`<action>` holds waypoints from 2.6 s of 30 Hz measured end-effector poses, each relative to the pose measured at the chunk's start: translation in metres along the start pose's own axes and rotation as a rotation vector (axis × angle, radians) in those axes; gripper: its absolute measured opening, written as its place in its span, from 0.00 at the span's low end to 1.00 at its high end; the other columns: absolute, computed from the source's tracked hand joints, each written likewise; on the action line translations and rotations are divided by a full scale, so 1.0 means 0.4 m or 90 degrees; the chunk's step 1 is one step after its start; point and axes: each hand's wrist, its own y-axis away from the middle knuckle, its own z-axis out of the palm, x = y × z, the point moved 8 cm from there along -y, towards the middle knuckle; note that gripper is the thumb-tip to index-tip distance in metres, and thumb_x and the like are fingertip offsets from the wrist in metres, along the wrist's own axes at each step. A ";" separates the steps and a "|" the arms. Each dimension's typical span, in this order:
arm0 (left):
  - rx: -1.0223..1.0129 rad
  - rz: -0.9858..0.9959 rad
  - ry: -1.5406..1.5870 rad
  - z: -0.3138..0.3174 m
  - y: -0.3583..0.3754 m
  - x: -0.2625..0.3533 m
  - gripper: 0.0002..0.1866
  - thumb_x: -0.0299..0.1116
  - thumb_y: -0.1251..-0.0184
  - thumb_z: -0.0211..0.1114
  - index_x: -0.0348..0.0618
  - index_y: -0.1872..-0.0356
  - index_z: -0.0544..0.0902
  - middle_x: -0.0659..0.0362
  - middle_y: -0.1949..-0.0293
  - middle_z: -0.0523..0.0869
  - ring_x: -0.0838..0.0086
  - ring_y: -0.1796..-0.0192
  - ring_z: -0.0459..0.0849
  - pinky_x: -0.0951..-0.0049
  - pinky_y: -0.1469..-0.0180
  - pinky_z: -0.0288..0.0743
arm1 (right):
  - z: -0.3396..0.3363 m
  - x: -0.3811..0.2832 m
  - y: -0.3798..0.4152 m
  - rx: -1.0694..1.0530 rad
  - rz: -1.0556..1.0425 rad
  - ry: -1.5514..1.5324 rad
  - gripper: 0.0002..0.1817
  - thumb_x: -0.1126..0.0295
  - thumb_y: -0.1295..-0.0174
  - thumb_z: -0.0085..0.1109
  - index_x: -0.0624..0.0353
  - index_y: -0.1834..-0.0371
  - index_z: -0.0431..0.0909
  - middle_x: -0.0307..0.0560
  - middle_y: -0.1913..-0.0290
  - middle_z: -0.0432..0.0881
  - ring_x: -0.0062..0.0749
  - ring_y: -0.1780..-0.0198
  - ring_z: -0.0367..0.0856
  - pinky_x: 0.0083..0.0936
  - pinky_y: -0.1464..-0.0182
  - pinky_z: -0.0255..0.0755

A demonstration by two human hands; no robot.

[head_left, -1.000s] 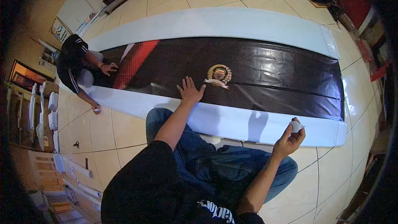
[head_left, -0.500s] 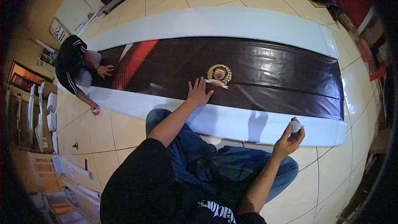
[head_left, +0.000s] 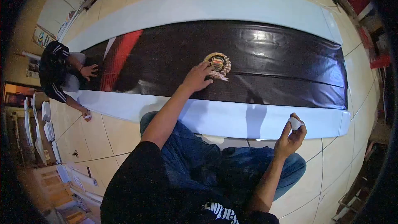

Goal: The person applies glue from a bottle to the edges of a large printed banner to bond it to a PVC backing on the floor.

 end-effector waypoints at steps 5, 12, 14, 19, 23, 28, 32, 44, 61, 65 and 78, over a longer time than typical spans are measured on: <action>0.028 0.049 0.044 -0.019 -0.056 -0.057 0.32 0.50 0.47 0.72 0.59 0.38 0.76 0.52 0.31 0.65 0.57 0.28 0.61 0.55 0.29 0.57 | 0.137 0.033 0.028 -0.034 0.048 0.029 0.19 0.82 0.38 0.56 0.66 0.45 0.66 0.61 0.46 0.77 0.44 0.43 0.76 0.37 0.38 0.68; 0.048 0.129 0.096 -0.029 -0.093 -0.017 0.30 0.56 0.47 0.69 0.64 0.42 0.79 0.56 0.29 0.62 0.58 0.26 0.58 0.44 0.27 0.46 | 0.383 0.131 0.072 -0.145 0.125 0.006 0.17 0.81 0.40 0.60 0.68 0.48 0.69 0.59 0.48 0.79 0.39 0.46 0.78 0.32 0.40 0.69; 0.009 0.170 0.036 -0.008 -0.085 0.009 0.29 0.55 0.42 0.65 0.69 0.37 0.75 0.53 0.27 0.57 0.54 0.24 0.50 0.39 0.27 0.37 | 0.421 0.157 0.093 -0.164 0.155 0.009 0.17 0.81 0.41 0.60 0.68 0.49 0.69 0.60 0.49 0.79 0.40 0.46 0.79 0.32 0.40 0.69; 0.029 0.190 0.014 0.027 -0.067 0.044 0.28 0.54 0.34 0.56 0.72 0.32 0.67 0.50 0.26 0.53 0.48 0.24 0.47 0.34 0.29 0.33 | 0.451 0.180 0.129 -0.232 0.142 0.024 0.19 0.83 0.42 0.60 0.67 0.49 0.67 0.64 0.49 0.79 0.45 0.44 0.78 0.36 0.41 0.71; 0.012 0.195 0.015 0.035 -0.075 0.068 0.27 0.52 0.32 0.55 0.72 0.32 0.67 0.50 0.26 0.54 0.47 0.25 0.48 0.33 0.29 0.31 | 0.448 0.196 0.137 -0.224 0.160 0.014 0.20 0.82 0.44 0.61 0.67 0.49 0.67 0.64 0.50 0.79 0.45 0.44 0.78 0.37 0.40 0.70; 0.038 0.228 -0.002 0.036 -0.094 0.087 0.28 0.49 0.36 0.60 0.65 0.33 0.70 0.51 0.29 0.61 0.50 0.26 0.52 0.37 0.29 0.39 | 0.441 0.207 0.133 -0.213 0.161 -0.001 0.20 0.82 0.44 0.61 0.67 0.48 0.67 0.64 0.50 0.78 0.46 0.45 0.78 0.38 0.40 0.70; 0.055 0.194 0.111 0.011 -0.125 0.028 0.32 0.50 0.44 0.67 0.58 0.36 0.72 0.53 0.32 0.67 0.55 0.27 0.58 0.47 0.28 0.48 | 0.444 0.212 0.136 -0.210 0.176 -0.022 0.21 0.83 0.44 0.61 0.67 0.48 0.66 0.64 0.50 0.78 0.47 0.45 0.79 0.40 0.40 0.70; 0.104 0.161 0.103 0.013 -0.141 -0.021 0.33 0.52 0.50 0.71 0.54 0.41 0.77 0.56 0.31 0.67 0.56 0.28 0.62 0.50 0.29 0.51 | 0.475 0.258 0.152 -0.231 0.176 0.027 0.19 0.80 0.41 0.61 0.68 0.49 0.65 0.67 0.50 0.78 0.47 0.46 0.79 0.39 0.42 0.73; -0.188 0.375 -0.049 -0.001 -0.305 0.101 0.60 0.70 0.56 0.68 0.55 0.25 0.47 0.37 0.26 0.39 0.42 0.24 0.37 0.35 0.28 0.30 | 0.555 0.274 0.157 -0.296 0.182 0.084 0.18 0.76 0.45 0.65 0.61 0.51 0.74 0.54 0.52 0.84 0.40 0.50 0.83 0.30 0.46 0.75; -0.227 0.403 -0.027 0.003 -0.324 0.089 0.61 0.69 0.57 0.69 0.54 0.25 0.46 0.37 0.26 0.39 0.44 0.24 0.37 0.38 0.27 0.27 | 0.567 0.291 0.160 -0.290 0.158 0.107 0.16 0.77 0.46 0.63 0.63 0.54 0.73 0.57 0.53 0.84 0.42 0.52 0.84 0.31 0.49 0.77; -0.065 0.496 0.113 -0.023 -0.325 0.045 0.64 0.67 0.63 0.73 0.50 0.26 0.50 0.33 0.27 0.41 0.43 0.24 0.36 0.40 0.27 0.26 | 0.661 0.277 0.110 -0.333 0.092 0.164 0.17 0.75 0.47 0.67 0.62 0.55 0.72 0.54 0.54 0.84 0.43 0.53 0.83 0.31 0.48 0.75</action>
